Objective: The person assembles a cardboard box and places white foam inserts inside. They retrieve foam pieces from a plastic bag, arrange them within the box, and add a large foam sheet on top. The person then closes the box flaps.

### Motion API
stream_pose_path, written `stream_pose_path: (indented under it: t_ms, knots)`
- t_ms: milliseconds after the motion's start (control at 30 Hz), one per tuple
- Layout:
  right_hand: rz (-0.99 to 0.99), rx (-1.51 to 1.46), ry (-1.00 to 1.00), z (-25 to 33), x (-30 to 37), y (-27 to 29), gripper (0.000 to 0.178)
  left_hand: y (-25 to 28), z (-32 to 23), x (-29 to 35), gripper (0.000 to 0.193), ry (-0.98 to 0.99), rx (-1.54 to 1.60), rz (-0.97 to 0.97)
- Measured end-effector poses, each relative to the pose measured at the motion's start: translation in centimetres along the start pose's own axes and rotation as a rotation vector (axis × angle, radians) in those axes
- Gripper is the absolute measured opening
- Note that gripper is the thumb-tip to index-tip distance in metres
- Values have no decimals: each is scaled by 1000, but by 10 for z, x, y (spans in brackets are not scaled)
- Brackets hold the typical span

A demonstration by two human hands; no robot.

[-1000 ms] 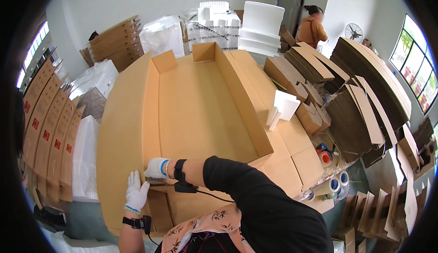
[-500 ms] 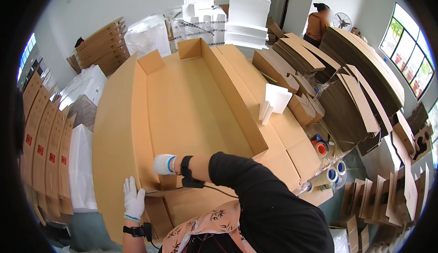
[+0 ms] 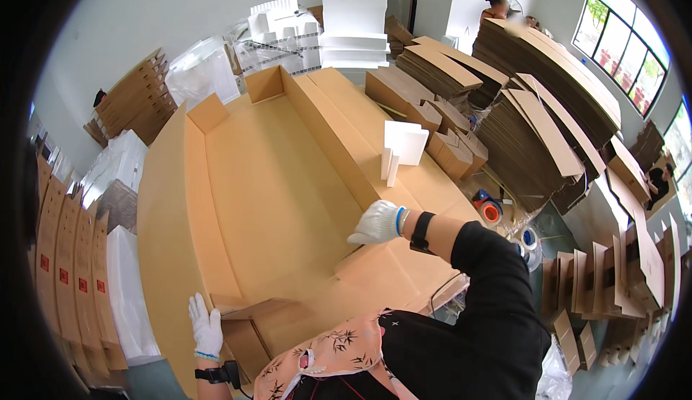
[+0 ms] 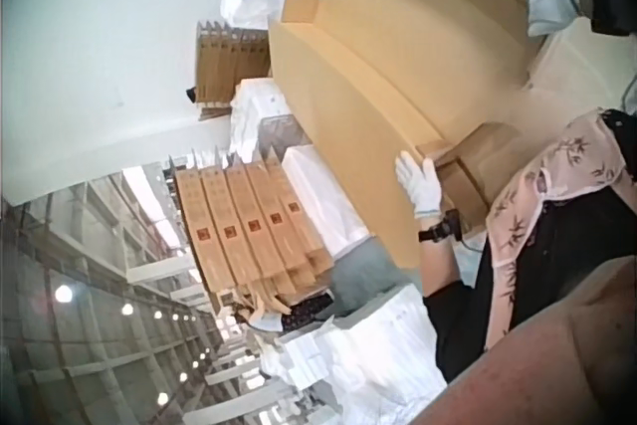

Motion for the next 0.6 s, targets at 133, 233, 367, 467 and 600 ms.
stream_pose_path:
  t_ms: [133,233,367,467,600]
  knots:
    - [-46,-51,-84,1,-6,2,71,7,5,-1,67,7,2,-9]
    - [-41,-57,-91,0,-3,4,76,20,-19,4,56,-76,-29,-60]
    - [20,-57,-72,1,-5,3,82,29,-49,13,35,-305,-218,-1]
    - [76,-89,-68,2,-4,6,81,33,-76,20,31,-342,-363,109]
    - [33,-118,-51,4,-1,11,80,27,-86,9,39,-261,-678,160]
Point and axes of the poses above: each hand's wrist, its own x-axis away from the middle knuckle, its own y-axis out of the back of the hand, z = x × y, the point moved 5 cm from there along -x, towards the middle knuckle, and after that the axes turned 15 degrees about y, right-handed, at the moved point
